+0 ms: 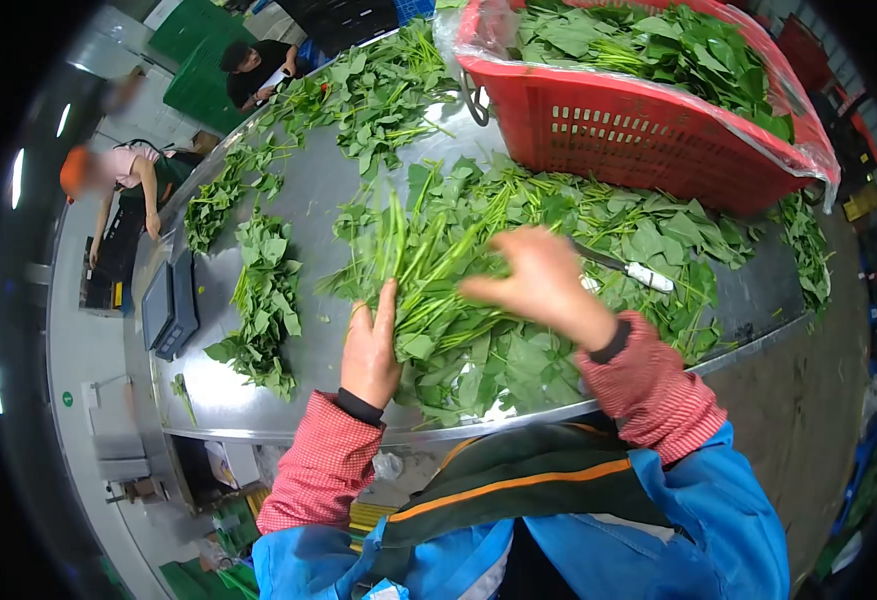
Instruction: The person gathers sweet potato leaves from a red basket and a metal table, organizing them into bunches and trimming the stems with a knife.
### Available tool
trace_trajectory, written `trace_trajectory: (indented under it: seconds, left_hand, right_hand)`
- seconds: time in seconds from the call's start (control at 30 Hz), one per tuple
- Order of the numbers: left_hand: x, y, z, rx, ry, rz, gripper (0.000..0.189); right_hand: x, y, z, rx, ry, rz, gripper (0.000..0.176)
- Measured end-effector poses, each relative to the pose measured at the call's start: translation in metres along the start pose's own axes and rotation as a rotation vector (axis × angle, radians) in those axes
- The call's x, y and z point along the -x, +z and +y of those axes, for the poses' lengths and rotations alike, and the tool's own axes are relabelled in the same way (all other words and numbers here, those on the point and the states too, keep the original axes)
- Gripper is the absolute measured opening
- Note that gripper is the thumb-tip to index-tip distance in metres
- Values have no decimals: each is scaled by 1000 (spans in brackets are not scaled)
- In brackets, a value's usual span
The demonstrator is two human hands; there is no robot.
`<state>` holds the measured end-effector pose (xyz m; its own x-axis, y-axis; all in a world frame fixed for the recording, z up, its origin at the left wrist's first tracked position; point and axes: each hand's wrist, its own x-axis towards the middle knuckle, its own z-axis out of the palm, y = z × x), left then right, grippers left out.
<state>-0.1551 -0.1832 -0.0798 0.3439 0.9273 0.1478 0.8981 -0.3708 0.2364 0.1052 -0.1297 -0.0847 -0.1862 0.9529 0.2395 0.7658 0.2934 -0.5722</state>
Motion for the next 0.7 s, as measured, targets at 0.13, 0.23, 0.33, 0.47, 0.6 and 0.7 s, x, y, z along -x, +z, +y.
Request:
trace_trajectory:
  seconds: [0.13,0.23,0.33,0.47,0.6,0.7]
  left_hand:
    - [-8,-6,11,20,50,6,93]
    - [3,-6,-4,124,3,-2,90]
    - [8,-7,-8,194,-40,14,89]
    - [-2,1,2,226,-25,30,91]
    - [-6,-7,6,307,-86,-57,97]
    - [4,-4,-12,392,-115,-65,100]
  right_hand:
    - [9,26,3,-408,-37,-92,35]
    - [9,8,62,-677,283,58,20]
    - [4,-17,89,-839,472,111,19]
    - [14,8,18,-306,34,9,49]
    - [5,5,38,-530,143,1,23]
    - [-3,-17,93,-506,210,159,18]
